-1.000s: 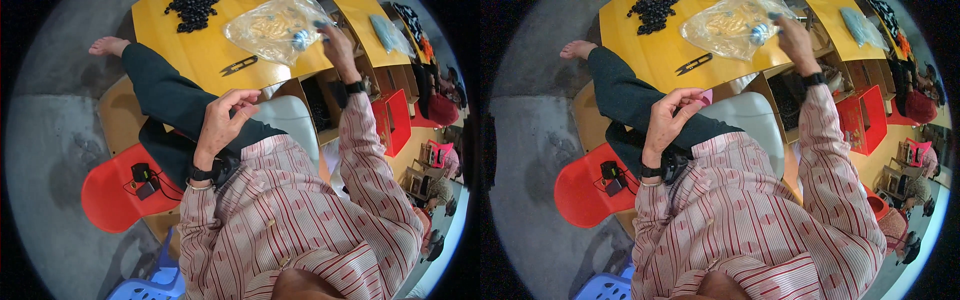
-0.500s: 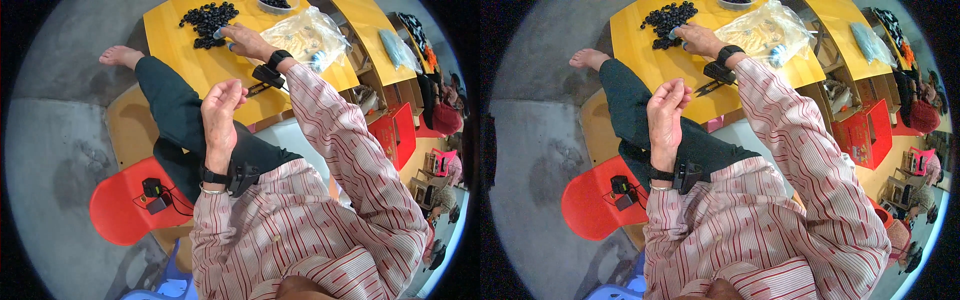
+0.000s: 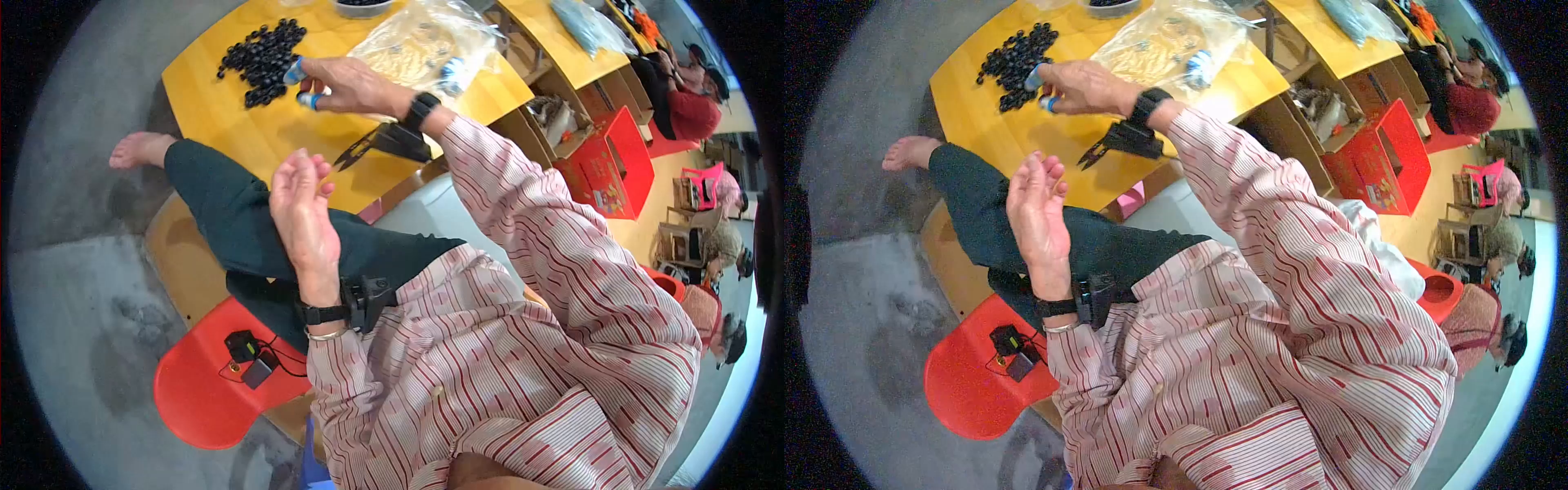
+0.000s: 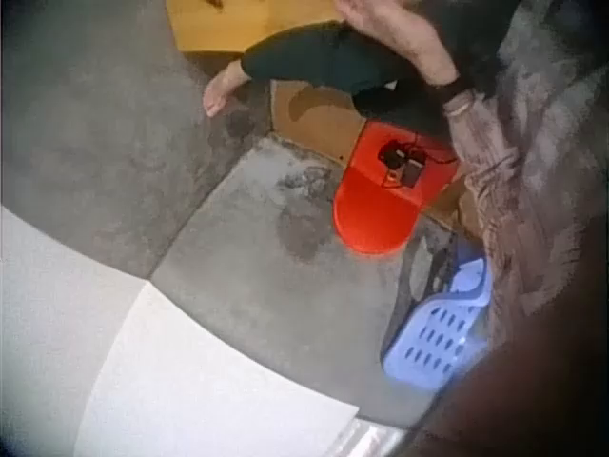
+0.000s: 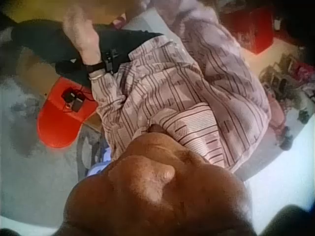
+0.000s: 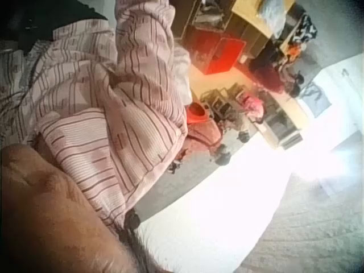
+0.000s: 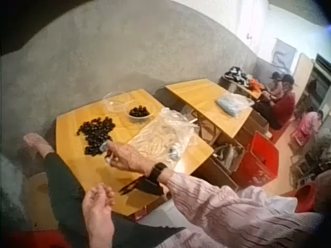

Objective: The person picks up small black components from the table and attaches them together by hand.

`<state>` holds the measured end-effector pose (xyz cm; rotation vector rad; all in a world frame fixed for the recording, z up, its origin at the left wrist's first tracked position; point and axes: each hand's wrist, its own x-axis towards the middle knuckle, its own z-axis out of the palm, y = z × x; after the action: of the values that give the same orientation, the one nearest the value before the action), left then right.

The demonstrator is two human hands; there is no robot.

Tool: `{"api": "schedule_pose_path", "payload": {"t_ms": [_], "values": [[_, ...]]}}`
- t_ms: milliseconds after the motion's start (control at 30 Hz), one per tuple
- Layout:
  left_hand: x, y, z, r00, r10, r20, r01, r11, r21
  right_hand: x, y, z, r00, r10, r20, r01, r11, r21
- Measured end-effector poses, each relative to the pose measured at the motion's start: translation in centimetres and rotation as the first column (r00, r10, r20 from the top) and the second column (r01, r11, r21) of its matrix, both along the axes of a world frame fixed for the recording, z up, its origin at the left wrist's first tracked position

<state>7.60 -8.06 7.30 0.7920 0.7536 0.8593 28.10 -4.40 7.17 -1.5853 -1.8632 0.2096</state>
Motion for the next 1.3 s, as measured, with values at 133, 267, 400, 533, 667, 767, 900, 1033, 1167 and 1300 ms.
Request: {"api": "schedule_pose_path", "payload": {"t_ms": [133, 267, 400, 533, 667, 767, 900, 1033, 1167, 1300], "values": [[0.5, -0.1, 0.6, 0.999, -0.030, 0.026, 0.031, 0.998, -0.062, -2.6, -6.1, 3.3, 0.985, 0.107, -0.134, -0.103, 0.994, 0.042], [0.5, -0.3, 0.2, 0.996, -0.087, 0.007, 0.087, 0.995, 0.040, -4.1, -8.8, 2.9, 0.982, 0.142, -0.125, -0.139, 0.990, 0.036], [0.8, -1.0, 0.7, 0.997, -0.075, -0.003, 0.075, 0.996, 0.049, -4.0, -9.5, 2.6, 0.985, 0.149, -0.088, -0.143, 0.987, 0.076], [-0.2, -0.4, -0.7, 0.997, -0.079, 0.024, 0.078, 0.997, 0.026, -1.7, -9.6, 3.5, 0.965, 0.068, -0.254, -0.073, 0.997, -0.010], [0.2, -0.6, -0.3, 0.998, -0.063, 0.022, 0.063, 0.998, 0.030, 6.1, -8.9, 2.4, 0.967, -0.249, -0.043, 0.245, 0.965, -0.089], [0.5, -0.8, -0.1, 0.998, -0.067, 0.017, 0.066, 0.996, 0.057, 10.0, -8.4, -0.9, 0.962, -0.255, 0.094, 0.257, 0.966, -0.012], [0.4, -1.0, -0.1, 0.997, -0.080, -0.007, 0.080, 0.993, 0.090, 9.3, -8.1, -1.4, 0.961, -0.189, 0.201, 0.208, 0.975, -0.082], [0.2, -0.9, -0.4, 0.995, -0.095, -0.026, 0.097, 0.990, 0.100, 8.0, -7.4, -0.6, 0.922, -0.132, 0.363, 0.193, 0.972, -0.136], [0.4, -1.1, -0.2, 0.994, -0.098, -0.043, 0.102, 0.988, 0.117, 8.4, -6.7, -1.4, 0.898, -0.056, 0.437, 0.134, 0.980, -0.150], [0.6, -1.2, -0.5, 0.993, -0.111, -0.049, 0.117, 0.982, 0.147, 8.8, -6.7, -2.4, 0.879, -0.076, 0.470, 0.116, 0.992, -0.056]]}}
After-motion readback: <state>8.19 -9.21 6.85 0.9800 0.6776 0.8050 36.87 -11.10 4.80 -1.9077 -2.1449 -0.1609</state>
